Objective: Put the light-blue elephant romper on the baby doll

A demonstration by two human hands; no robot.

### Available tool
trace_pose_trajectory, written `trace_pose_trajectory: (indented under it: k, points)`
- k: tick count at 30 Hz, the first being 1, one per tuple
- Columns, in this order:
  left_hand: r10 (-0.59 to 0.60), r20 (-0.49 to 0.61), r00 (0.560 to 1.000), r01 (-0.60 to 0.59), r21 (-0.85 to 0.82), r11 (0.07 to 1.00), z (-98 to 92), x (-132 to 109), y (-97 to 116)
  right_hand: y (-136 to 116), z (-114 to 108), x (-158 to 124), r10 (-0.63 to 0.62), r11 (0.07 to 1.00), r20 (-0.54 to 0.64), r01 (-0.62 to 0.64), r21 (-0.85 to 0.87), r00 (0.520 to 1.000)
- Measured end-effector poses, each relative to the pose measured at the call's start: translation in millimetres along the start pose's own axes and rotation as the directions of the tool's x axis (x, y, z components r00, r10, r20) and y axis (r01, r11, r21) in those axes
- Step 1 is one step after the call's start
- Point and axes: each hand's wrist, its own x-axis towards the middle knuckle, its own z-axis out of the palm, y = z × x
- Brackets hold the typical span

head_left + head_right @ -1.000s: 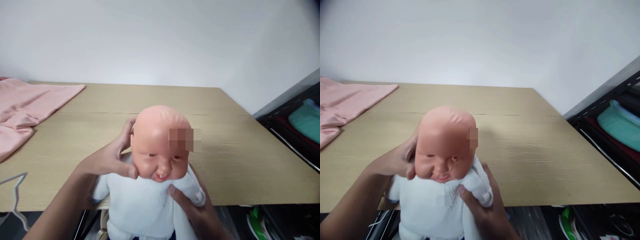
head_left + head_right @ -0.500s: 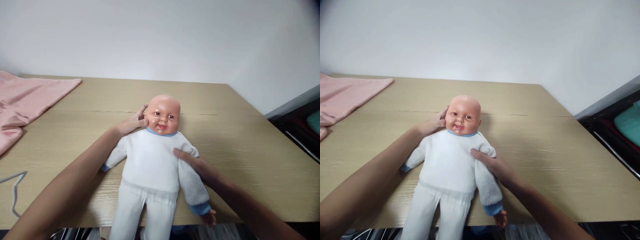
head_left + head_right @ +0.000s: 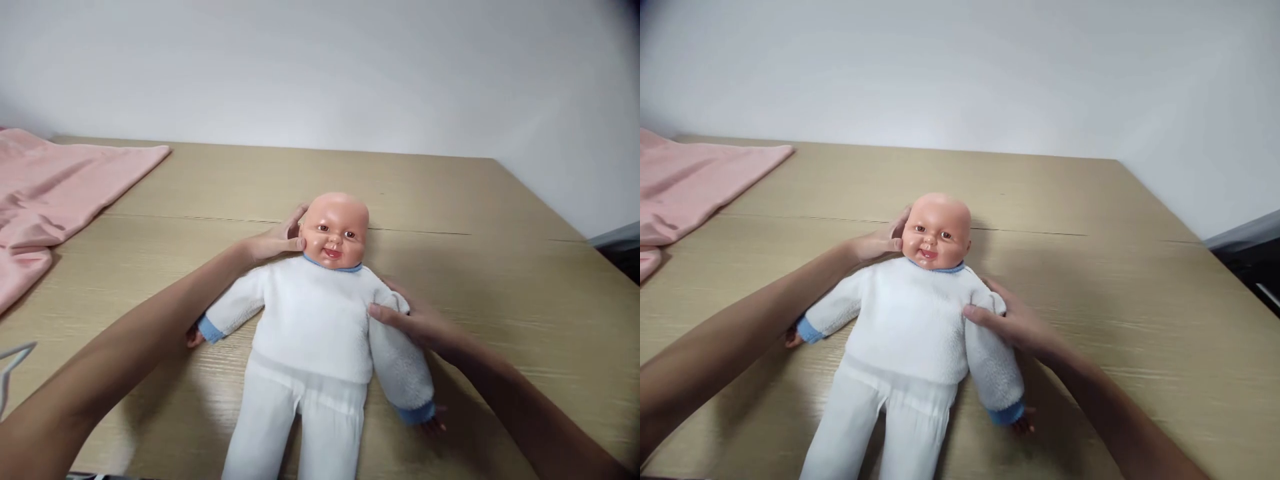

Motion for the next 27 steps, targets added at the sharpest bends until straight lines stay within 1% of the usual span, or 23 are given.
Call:
trace_pose_trajectory:
  k: [1, 3, 5, 6, 8, 10, 12, 16, 20, 23, 27]
  points:
    - [-0.001, -0.003, 1.0, 0.001, -0.006, 1.0, -1.6, 0, -2, -2, -6, -4, -0.001, 0.999, 0.015, 0.002, -0.05, 1.0]
    - [-0.017, -0.051, 0.999, 0.016, -0.02, 1.0, -5.2, 1, -6, -5, -13, -14, 0.02, 0.995, 0.1, -0.01, -0.103, 0.995]
    - [-0.03, -0.123, 0.992, 0.027, -0.026, 0.999, -8.5, 2, -7, -5, -10, -20, 0.044, 0.995, 0.165, -0.03, -0.092, 0.985]
    - [-0.033, -0.134, 0.99, 0.03, -0.018, 0.999, -9.6, 2, -6, -3, -6, -22, 0.057, 0.997, 0.161, -0.047, -0.066, 0.985]
    - [-0.037, -0.089, 0.995, 0.04, 0.039, 0.998, -10.8, 2, -3, 0, 7, -23, 0.07, 0.997, 0.084, -0.07, -0.013, 0.994]
    - [-0.027, -0.03, 0.999, 0.03, 0.1, 0.994, -10.9, -1, 0, 3, 20, -20, 0.062, 0.998, 0.006, -0.062, 0.023, 0.998]
    - [-0.012, -0.019, 1.0, 0.014, 0.115, 0.993, -10.4, -6, 1, 4, 27, -16, 0.033, 0.999, -0.036, -0.032, 0.037, 0.999]
    - [-0.03, -0.039, 0.999, 0.034, 0.098, 0.995, -10.1, -18, 0, -1, 28, -11, 0.02, 0.998, -0.048, -0.017, 0.058, 0.999]
    - [-0.036, -0.096, 0.995, 0.055, 0.204, 0.977, -10.6, -27, 0, -1, 27, -3, -0.004, 0.997, -0.119, 0.013, 0.072, 0.993]
    - [-0.025, -0.127, 0.992, 0.057, 0.25, 0.967, -10.4, -29, 1, 1, 28, 5, -0.035, 0.997, -0.164, 0.047, 0.067, 0.986]
    - [-0.017, -0.144, 0.989, 0.054, 0.261, 0.964, -12.9, -26, 0, 0, 28, 13, -0.041, 0.996, -0.185, 0.053, 0.064, 0.982]
